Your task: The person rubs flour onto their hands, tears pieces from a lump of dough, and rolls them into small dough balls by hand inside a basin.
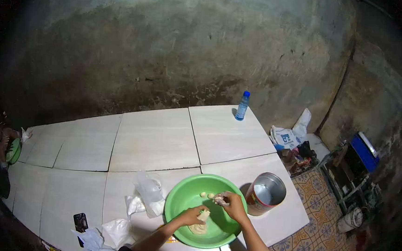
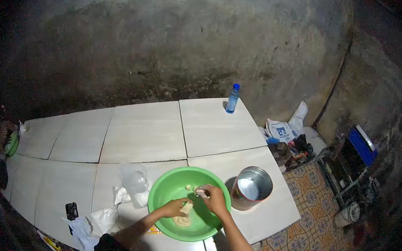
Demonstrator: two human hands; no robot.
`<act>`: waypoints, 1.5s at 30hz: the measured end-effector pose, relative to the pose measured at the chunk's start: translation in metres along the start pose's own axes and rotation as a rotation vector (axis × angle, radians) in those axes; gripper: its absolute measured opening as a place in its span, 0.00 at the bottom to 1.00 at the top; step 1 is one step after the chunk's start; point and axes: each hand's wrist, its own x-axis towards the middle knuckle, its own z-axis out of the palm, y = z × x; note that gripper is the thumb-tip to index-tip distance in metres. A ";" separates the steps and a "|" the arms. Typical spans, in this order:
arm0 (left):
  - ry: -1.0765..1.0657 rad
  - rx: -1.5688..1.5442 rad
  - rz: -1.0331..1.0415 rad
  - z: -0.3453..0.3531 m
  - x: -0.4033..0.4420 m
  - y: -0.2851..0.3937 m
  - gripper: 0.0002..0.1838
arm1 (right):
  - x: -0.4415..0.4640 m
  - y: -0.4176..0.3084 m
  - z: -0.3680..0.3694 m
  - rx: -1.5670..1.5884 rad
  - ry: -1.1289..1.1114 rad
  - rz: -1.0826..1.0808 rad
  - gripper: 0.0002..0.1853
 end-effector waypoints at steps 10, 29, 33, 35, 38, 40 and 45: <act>0.053 -0.043 -0.095 -0.005 0.001 0.017 0.14 | -0.022 0.035 0.028 0.174 -0.188 0.132 0.30; 0.165 0.138 0.044 -0.034 -0.009 0.067 0.09 | -0.021 0.040 0.038 0.691 -0.433 0.229 0.24; 0.168 0.160 0.111 -0.038 -0.008 0.078 0.08 | -0.026 0.030 0.046 0.530 -0.407 0.230 0.22; 0.162 0.142 0.177 -0.039 -0.006 0.080 0.08 | -0.025 0.037 0.056 0.470 -0.339 0.235 0.19; 0.192 0.150 0.121 -0.044 -0.002 0.081 0.08 | -0.025 0.035 0.063 0.374 -0.213 0.265 0.11; 0.202 0.114 0.122 -0.045 0.003 0.074 0.08 | -0.026 0.040 0.068 0.312 -0.148 0.260 0.13; 0.282 -0.409 -0.024 -0.043 0.008 0.070 0.10 | -0.036 0.028 0.057 -0.029 0.056 0.135 0.18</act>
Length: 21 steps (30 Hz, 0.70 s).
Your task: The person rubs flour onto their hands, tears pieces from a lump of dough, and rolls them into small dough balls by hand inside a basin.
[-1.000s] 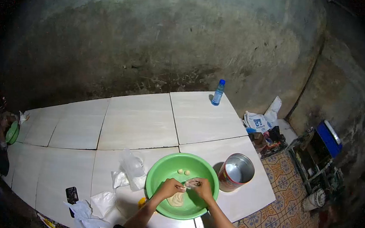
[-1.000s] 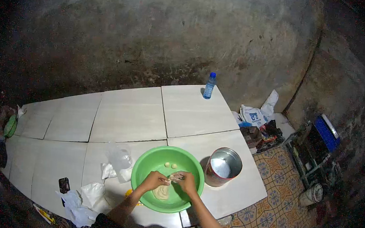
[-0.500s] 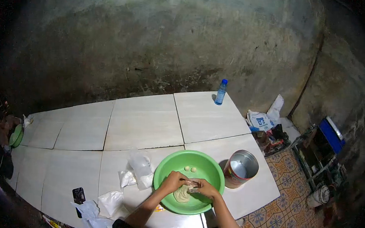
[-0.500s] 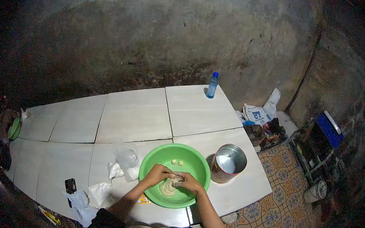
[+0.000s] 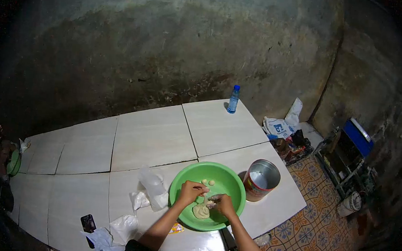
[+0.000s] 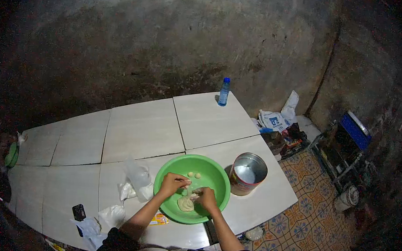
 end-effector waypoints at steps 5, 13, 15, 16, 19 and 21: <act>0.027 -0.186 -0.017 0.001 0.003 -0.006 0.11 | -0.005 0.007 -0.014 -0.067 -0.181 0.198 0.10; -0.130 -0.077 -0.125 0.005 -0.010 -0.037 0.12 | -0.001 0.007 -0.022 0.547 -0.292 0.252 0.09; -0.187 -0.129 -0.163 0.004 -0.013 -0.040 0.13 | 0.000 0.005 -0.026 0.641 -0.329 0.350 0.10; -0.233 -0.167 -0.169 0.003 -0.013 -0.041 0.14 | -0.001 -0.002 -0.027 0.737 -0.311 0.396 0.10; -0.306 -0.236 -0.183 0.001 -0.016 -0.050 0.16 | 0.000 -0.005 -0.033 0.850 -0.294 0.421 0.09; -0.328 -0.261 -0.233 0.001 -0.019 -0.051 0.16 | 0.002 -0.005 -0.036 0.861 -0.304 0.420 0.09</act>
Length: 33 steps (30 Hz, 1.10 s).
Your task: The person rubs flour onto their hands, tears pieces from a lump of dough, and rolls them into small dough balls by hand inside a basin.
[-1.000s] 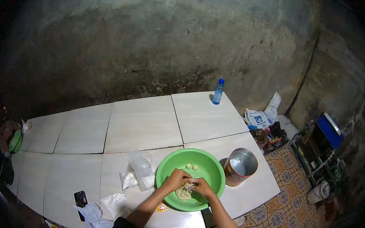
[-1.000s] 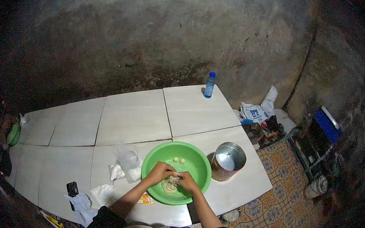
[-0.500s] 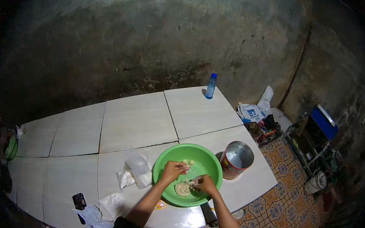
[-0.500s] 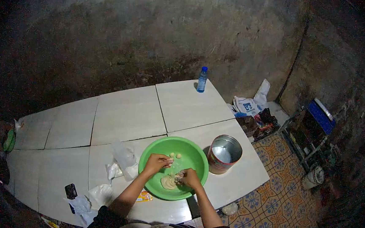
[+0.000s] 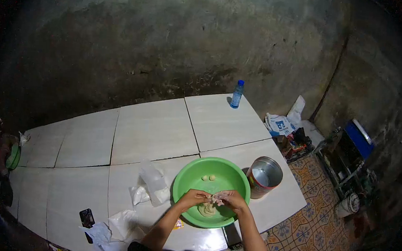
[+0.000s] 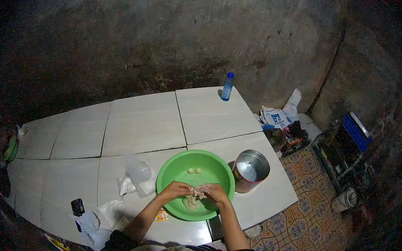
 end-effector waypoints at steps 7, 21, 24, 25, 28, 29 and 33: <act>-0.030 0.144 -0.074 -0.011 0.006 0.004 0.20 | 0.005 -0.016 -0.002 0.193 0.038 -0.009 0.10; -0.080 -0.121 -0.058 -0.020 0.022 0.051 0.22 | 0.048 -0.041 0.009 -0.418 0.050 -0.396 0.22; -0.046 -0.444 -0.039 -0.024 0.032 0.038 0.19 | 0.050 -0.027 0.008 -0.375 0.119 -0.389 0.20; -0.045 -0.504 -0.102 -0.024 0.037 0.038 0.19 | 0.048 -0.030 0.009 -0.363 0.155 -0.384 0.18; -0.033 -0.599 -0.095 -0.021 0.054 0.024 0.20 | 0.045 -0.042 0.014 -0.787 0.389 -0.575 0.17; -0.030 -0.611 -0.058 -0.022 0.059 0.019 0.19 | 0.046 -0.042 0.017 -0.868 0.485 -0.565 0.16; 0.020 -0.633 -0.035 -0.024 0.062 0.021 0.16 | 0.051 -0.056 0.023 -1.160 0.550 -0.745 0.15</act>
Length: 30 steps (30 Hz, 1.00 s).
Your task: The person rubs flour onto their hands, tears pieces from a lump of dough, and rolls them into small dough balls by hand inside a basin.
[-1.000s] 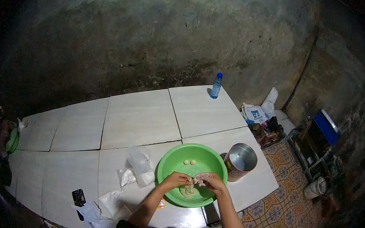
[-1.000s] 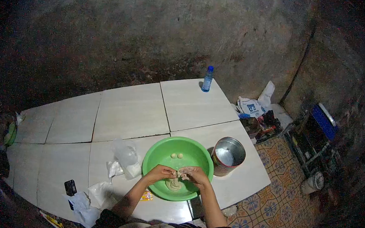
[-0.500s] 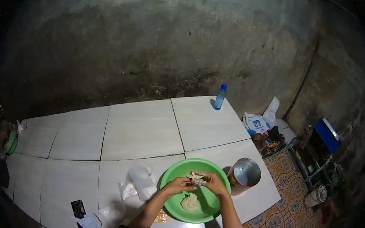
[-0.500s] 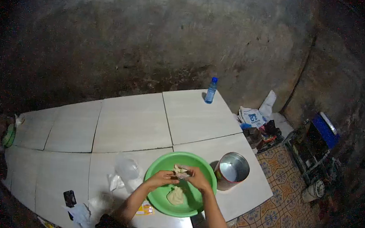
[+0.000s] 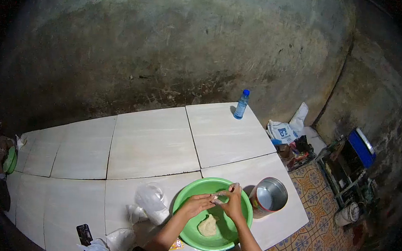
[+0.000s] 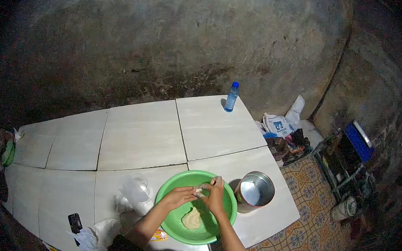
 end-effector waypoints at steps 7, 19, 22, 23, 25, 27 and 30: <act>0.069 0.094 0.087 0.013 -0.012 0.008 0.18 | 0.004 -0.003 -0.015 0.655 -0.373 0.219 0.29; -0.199 0.275 -0.220 0.019 -0.027 0.023 0.32 | -0.022 0.016 0.007 0.484 -0.190 0.279 0.15; 0.069 0.621 -0.150 0.033 -0.031 0.020 0.26 | -0.031 0.028 0.020 0.515 -0.107 0.283 0.20; 0.068 0.620 -0.152 0.021 -0.026 0.012 0.26 | -0.033 0.031 0.023 0.552 -0.039 0.302 0.23; 0.159 0.453 -0.001 0.003 -0.018 -0.001 0.21 | -0.025 0.004 0.004 0.613 -0.076 0.334 0.26; 0.229 0.480 0.018 0.006 -0.015 -0.008 0.21 | -0.026 0.000 0.004 0.584 -0.017 0.307 0.24; 0.240 0.431 0.087 0.013 -0.017 -0.008 0.17 | -0.030 0.012 0.010 0.412 -0.023 0.260 0.18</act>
